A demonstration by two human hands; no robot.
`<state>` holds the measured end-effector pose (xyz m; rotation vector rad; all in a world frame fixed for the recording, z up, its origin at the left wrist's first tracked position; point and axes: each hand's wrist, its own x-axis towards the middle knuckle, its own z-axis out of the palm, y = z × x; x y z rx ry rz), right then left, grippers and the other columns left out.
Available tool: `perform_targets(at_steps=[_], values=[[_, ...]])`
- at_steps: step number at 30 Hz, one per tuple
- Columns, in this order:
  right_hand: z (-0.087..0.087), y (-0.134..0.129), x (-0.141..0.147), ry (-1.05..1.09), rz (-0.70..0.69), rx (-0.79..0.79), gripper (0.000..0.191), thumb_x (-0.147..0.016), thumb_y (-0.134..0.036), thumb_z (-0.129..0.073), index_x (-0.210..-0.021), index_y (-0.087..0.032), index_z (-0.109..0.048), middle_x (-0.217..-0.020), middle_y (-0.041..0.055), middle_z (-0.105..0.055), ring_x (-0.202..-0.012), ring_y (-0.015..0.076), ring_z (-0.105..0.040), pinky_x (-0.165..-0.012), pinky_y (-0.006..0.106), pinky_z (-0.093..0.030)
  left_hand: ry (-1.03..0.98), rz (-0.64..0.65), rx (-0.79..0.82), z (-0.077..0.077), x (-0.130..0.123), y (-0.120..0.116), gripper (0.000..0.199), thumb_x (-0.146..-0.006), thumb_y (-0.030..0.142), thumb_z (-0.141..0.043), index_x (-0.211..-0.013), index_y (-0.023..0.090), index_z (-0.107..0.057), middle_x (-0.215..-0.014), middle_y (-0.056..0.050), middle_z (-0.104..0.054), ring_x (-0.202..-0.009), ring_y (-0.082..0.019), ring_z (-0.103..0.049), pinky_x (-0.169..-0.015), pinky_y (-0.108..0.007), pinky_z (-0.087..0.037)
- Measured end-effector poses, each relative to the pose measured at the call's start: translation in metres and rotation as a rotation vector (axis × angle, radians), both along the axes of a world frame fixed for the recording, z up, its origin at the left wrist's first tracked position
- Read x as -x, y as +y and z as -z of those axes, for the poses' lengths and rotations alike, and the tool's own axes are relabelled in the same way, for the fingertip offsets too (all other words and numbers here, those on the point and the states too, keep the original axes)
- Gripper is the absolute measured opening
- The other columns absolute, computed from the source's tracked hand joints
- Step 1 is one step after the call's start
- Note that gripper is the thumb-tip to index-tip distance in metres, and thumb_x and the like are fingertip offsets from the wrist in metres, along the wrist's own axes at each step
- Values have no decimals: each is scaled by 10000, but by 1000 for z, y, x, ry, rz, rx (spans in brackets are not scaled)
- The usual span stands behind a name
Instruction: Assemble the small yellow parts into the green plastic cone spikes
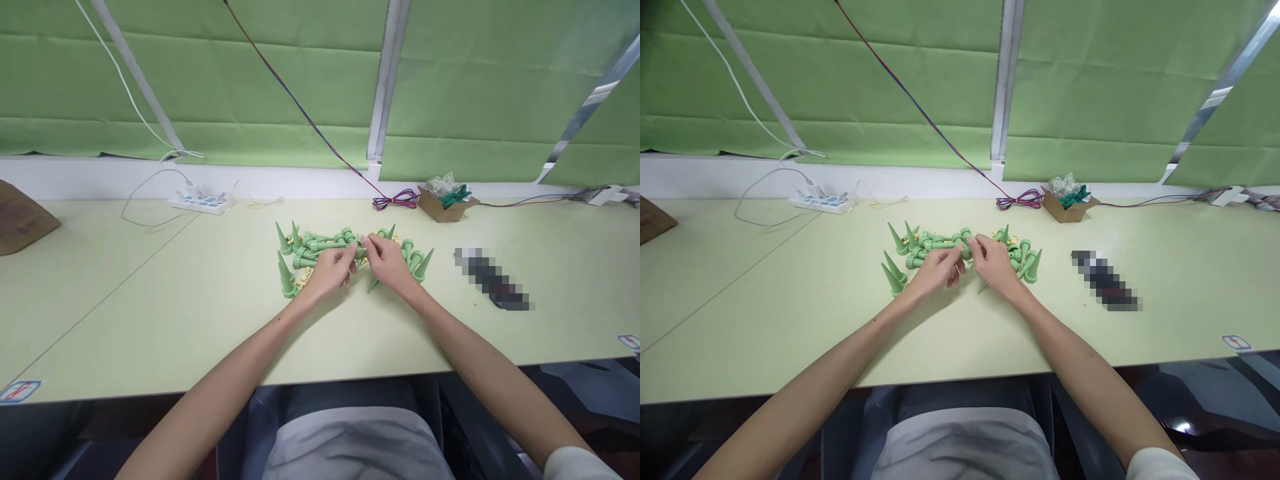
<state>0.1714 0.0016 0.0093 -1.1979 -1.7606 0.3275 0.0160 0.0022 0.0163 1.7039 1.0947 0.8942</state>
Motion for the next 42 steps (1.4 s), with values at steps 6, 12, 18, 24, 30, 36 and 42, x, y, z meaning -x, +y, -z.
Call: perform_targets(at_steps=[6,12,18,24,30,36,42], values=[[0,-1,0,-2,6,7,404,-980,-392,-403,-631,-221,-292,-546,-41,-339,-528,130,-322,-545,293,-266,-17,6,3,2,0,1,614,-868,696,-397,-611,162,-558,-485,-19,-533,-411,-115,-488,-430,-255,-363],[0,-1,0,-2,6,-1,407,-981,-396,-399,-629,-221,-294,-543,-42,-333,-522,129,-317,-542,291,-266,-14,6,10,1,0,1,615,-874,691,-387,-608,163,-558,-480,-16,-527,-415,-116,-493,-426,-254,-366],[0,0,0,-9,10,0,413,-980,-410,-395,-628,-221,-289,-542,-40,-336,-522,129,-320,-544,291,-267,-11,5,12,1,0,0,608,-877,683,-392,-605,165,-556,-487,-20,-535,-416,-114,-492,-431,-255,-365],[0,0,0,-6,10,7,406,-979,-394,-400,-630,-220,-288,-543,-40,-332,-523,129,-315,-545,289,-267,-8,1,12,0,0,0,607,-880,678,-390,-601,164,-551,-485,-18,-534,-412,-113,-488,-437,-258,-364],[0,0,0,-27,20,-5,412,-981,-403,-394,-628,-221,-285,-540,-38,-335,-525,132,-320,-548,291,-267,-5,11,7,4,1,2,606,-881,681,-383,-613,168,-561,-475,-18,-533,-412,-115,-486,-445,-257,-365],[-1,-1,0,-17,22,-5,418,-983,-418,-388,-625,-223,-295,-535,-36,-344,-525,135,-324,-548,294,-266,-10,14,13,3,0,1,606,-878,687,-386,-606,172,-554,-476,-20,-532,-412,-119,-487,-443,-262,-367],[-1,-1,0,-11,16,-4,400,-978,-384,-398,-626,-222,-298,-539,-40,-338,-520,132,-321,-549,295,-262,-18,15,13,1,0,0,603,-882,677,-390,-599,170,-552,-471,-19,-528,-411,-120,-490,-439,-262,-359]])
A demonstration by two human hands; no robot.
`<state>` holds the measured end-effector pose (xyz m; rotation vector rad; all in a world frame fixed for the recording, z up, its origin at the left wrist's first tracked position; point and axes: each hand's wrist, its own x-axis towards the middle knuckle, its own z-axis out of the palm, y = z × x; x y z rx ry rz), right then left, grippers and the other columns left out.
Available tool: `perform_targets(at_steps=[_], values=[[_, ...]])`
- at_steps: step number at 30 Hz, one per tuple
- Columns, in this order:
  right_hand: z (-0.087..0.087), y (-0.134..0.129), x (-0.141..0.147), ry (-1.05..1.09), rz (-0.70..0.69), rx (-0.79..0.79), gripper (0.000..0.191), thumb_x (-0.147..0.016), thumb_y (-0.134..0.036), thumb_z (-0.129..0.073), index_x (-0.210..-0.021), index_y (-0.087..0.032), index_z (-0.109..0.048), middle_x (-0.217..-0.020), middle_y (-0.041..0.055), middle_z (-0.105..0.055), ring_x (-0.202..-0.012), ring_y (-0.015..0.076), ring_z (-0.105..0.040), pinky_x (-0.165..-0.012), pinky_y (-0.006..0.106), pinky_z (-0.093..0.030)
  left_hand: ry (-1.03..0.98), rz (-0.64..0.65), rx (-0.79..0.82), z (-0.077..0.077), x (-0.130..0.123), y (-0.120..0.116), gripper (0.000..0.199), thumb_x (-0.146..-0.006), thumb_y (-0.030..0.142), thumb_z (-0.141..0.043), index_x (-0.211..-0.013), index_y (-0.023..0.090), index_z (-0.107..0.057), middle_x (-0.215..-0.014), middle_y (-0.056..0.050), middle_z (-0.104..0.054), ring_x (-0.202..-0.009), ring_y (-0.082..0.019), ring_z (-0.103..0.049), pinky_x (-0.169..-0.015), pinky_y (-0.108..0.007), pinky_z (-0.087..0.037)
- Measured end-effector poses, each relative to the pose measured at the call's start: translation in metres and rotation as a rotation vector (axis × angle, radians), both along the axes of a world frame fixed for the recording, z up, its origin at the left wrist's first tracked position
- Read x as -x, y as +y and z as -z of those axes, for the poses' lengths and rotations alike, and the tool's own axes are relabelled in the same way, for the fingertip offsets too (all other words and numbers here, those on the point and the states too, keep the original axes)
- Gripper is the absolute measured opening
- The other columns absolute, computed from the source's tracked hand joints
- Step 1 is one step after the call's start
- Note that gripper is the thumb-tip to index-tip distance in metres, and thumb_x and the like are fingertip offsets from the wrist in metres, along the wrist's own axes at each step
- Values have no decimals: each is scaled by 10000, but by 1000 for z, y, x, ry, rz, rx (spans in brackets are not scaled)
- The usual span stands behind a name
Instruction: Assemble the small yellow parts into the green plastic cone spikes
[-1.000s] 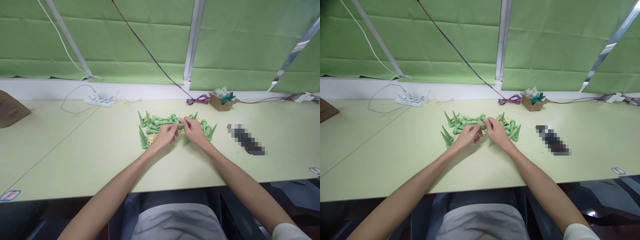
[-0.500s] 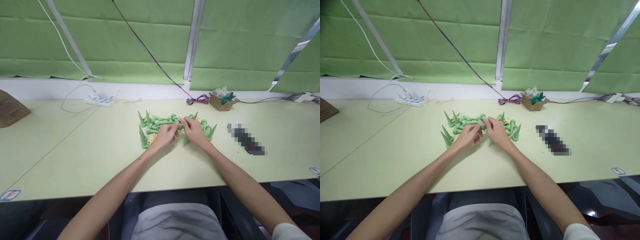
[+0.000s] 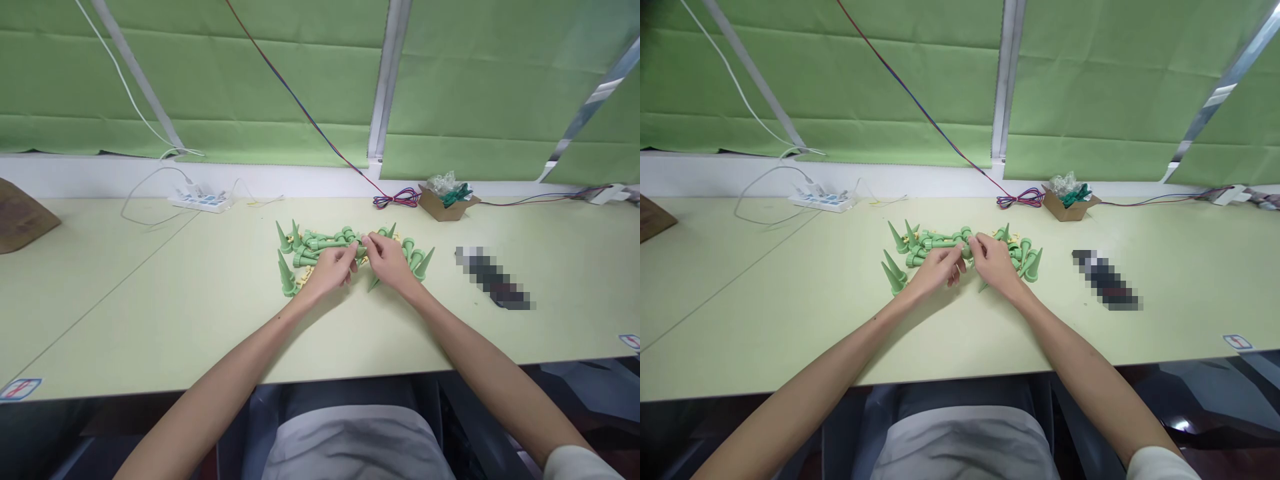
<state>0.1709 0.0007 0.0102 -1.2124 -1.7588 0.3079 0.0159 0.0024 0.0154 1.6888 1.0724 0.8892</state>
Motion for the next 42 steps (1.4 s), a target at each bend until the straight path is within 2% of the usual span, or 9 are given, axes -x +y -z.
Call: perform_targets(at_steps=[42], values=[[-2,-1,-1,-30,15,-31,406,-980,-378,-408,-625,-219,-289,-534,-47,-305,-512,124,-294,-537,289,-244,9,10,-1,-5,-1,-3,596,-876,670,-411,-589,167,-552,-458,-8,-512,-406,-113,-493,-444,-247,-373]])
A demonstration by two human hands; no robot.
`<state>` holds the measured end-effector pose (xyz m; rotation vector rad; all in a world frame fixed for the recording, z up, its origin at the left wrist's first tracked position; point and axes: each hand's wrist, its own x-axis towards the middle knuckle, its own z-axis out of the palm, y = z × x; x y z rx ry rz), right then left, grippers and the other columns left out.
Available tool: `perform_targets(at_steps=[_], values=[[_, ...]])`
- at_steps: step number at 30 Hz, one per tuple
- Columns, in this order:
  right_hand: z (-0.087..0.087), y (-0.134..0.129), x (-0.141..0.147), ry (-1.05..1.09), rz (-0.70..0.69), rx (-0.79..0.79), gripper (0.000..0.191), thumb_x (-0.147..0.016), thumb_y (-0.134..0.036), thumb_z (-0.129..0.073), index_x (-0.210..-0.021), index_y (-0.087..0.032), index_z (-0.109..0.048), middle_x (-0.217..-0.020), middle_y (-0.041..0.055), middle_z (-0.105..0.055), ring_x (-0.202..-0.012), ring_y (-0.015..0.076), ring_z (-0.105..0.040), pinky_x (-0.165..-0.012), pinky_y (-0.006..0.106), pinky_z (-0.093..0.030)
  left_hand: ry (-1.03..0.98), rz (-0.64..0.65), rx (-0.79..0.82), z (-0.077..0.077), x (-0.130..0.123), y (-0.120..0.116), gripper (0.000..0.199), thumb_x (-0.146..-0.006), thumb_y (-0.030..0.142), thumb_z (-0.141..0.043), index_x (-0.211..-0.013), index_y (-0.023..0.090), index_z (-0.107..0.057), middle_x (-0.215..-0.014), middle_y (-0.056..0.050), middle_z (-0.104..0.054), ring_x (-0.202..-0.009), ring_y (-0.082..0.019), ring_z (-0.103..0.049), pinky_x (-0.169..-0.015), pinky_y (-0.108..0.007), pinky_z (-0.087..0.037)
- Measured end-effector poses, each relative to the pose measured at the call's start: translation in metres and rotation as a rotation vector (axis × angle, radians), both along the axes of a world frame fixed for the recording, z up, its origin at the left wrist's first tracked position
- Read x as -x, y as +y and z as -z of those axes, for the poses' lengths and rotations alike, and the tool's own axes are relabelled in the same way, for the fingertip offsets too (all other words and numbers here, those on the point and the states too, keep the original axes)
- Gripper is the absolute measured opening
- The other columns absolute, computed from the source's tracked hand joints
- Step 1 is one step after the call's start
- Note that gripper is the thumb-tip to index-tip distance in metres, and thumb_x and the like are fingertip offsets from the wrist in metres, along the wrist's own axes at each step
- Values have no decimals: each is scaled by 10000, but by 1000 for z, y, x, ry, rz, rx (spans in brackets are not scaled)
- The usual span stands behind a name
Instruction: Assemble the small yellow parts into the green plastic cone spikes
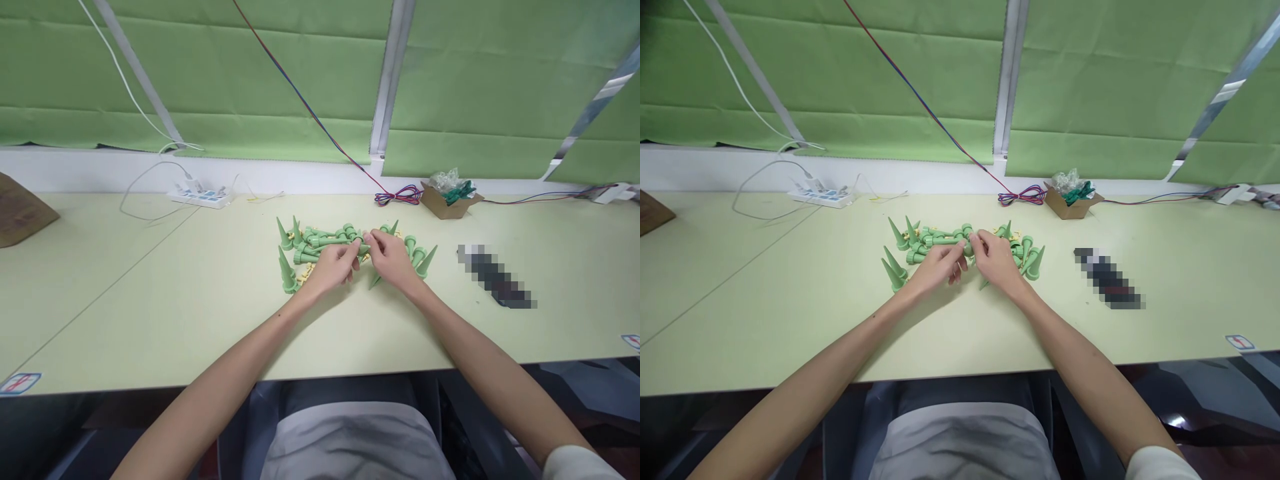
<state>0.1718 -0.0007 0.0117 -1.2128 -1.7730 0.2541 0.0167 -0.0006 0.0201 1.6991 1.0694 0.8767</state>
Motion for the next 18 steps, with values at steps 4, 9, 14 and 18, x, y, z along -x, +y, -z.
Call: perform_targets(at_steps=[4,9,14,18], values=[[0,0,0,7,0,4,405,-977,-376,-414,-624,-219,-291,-535,-49,-302,-510,123,-296,-535,288,-245,10,-1,-3,0,0,0,604,-879,671,-401,-590,164,-555,-450,-6,-512,-394,-109,-484,-455,-249,-381],[0,1,0,-2,0,5,405,-979,-375,-410,-626,-217,-290,-534,-51,-300,-505,121,-294,-536,289,-242,5,0,9,3,-1,3,599,-883,666,-397,-592,166,-555,-464,-14,-521,-411,-118,-506,-441,-248,-379],[0,0,-1,-7,-5,6,401,-980,-374,-408,-630,-217,-292,-538,-49,-309,-512,122,-302,-543,289,-248,-7,5,13,4,-1,3,600,-880,669,-398,-591,168,-555,-484,-22,-535,-419,-117,-512,-436,-248,-380],[0,0,-1,-12,-2,5,399,-978,-370,-409,-630,-217,-291,-537,-48,-309,-512,124,-299,-541,290,-246,-4,5,11,3,-1,2,599,-878,670,-404,-587,168,-552,-476,-18,-520,-419,-118,-511,-433,-248,-381]])
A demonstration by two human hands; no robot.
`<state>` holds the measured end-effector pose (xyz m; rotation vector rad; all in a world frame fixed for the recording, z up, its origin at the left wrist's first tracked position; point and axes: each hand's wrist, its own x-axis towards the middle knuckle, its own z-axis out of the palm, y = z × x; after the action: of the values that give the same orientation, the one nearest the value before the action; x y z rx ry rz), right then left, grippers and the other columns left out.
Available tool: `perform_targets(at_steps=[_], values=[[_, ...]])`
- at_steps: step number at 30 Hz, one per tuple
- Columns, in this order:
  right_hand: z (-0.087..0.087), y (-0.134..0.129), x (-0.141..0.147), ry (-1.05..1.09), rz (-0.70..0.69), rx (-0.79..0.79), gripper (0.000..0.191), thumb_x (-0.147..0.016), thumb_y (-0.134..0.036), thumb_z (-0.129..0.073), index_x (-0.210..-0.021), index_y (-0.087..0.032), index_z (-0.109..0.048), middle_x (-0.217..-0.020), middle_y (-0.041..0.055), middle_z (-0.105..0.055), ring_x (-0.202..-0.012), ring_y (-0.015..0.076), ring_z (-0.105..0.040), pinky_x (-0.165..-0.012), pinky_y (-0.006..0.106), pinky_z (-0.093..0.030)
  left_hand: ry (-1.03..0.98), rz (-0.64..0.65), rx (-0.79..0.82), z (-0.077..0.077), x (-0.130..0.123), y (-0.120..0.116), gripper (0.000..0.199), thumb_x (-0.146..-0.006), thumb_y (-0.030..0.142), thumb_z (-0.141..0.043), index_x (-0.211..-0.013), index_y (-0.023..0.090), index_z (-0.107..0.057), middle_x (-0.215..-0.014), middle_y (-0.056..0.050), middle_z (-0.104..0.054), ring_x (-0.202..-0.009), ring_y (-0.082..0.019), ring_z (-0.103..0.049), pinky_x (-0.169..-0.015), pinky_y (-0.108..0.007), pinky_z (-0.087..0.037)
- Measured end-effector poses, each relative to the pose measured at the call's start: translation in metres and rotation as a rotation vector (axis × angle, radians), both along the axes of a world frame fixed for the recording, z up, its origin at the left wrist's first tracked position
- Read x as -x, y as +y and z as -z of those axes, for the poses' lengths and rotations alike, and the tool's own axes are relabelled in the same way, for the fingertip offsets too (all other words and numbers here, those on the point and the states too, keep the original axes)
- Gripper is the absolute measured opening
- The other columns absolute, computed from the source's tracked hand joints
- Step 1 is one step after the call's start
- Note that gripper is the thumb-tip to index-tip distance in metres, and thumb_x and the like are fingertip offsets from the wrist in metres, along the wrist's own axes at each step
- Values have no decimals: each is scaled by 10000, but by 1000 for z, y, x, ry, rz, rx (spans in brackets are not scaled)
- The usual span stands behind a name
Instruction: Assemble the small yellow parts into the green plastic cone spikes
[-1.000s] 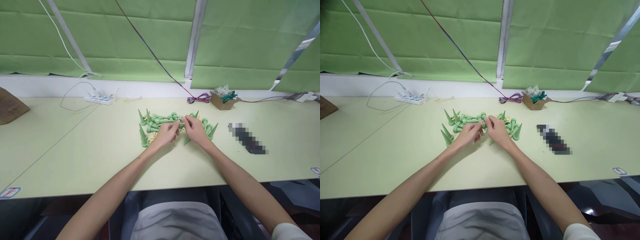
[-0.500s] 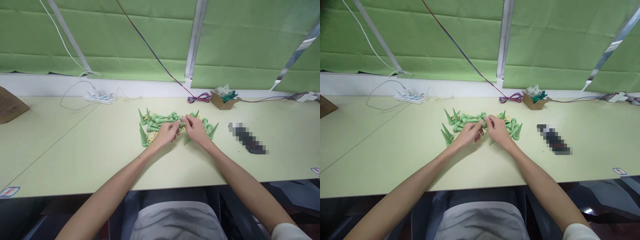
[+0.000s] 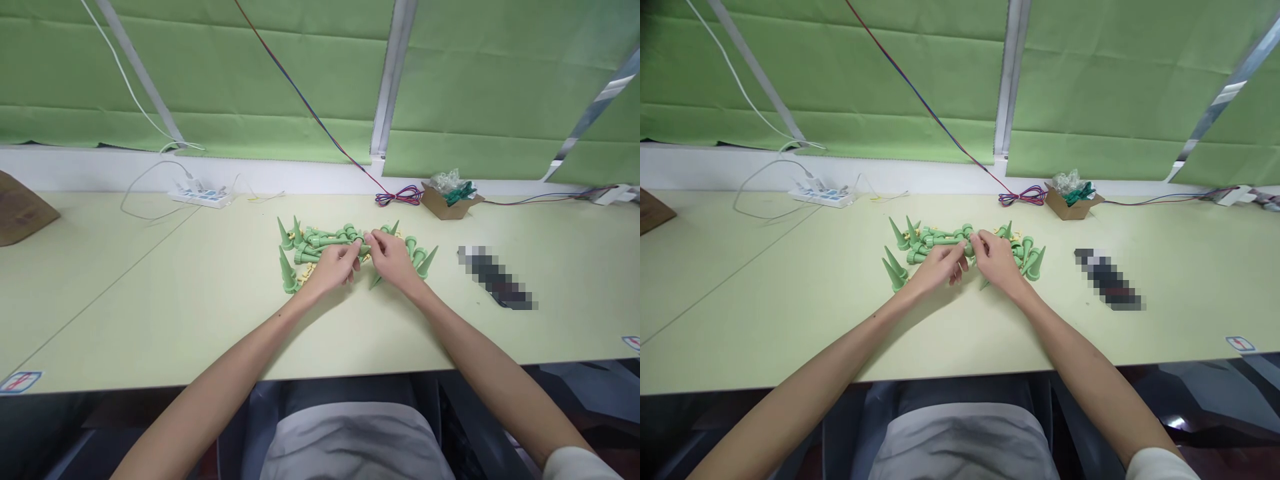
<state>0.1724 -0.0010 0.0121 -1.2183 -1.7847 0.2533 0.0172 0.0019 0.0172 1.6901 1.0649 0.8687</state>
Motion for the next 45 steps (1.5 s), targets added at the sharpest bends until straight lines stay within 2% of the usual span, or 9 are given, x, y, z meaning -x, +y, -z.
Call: perform_targets(at_steps=[6,34,45], values=[[0,0,0,-11,7,2,406,-984,-384,-394,-630,-221,-282,-532,-44,-317,-514,129,-302,-541,293,-250,-16,9,-5,1,0,0,596,-877,668,-404,-599,164,-558,-529,-28,-555,-430,-116,-518,-425,-248,-379],[0,0,0,-1,0,-5,412,-986,-419,-386,-636,-226,-287,-534,-39,-332,-517,137,-313,-547,289,-260,-45,27,25,-6,0,-4,578,-862,674,-444,-608,165,-543,-511,-10,-529,-445,-113,-523,-440,-248,-391],[-2,1,-1,21,15,-5,412,-980,-385,-386,-620,-224,-270,-530,-38,-329,-516,133,-319,-547,296,-253,16,6,-127,2,1,-4,471,-859,624,-495,-730,177,-569,-511,19,-543,-410,-106,-486,-455,-246,-378]])
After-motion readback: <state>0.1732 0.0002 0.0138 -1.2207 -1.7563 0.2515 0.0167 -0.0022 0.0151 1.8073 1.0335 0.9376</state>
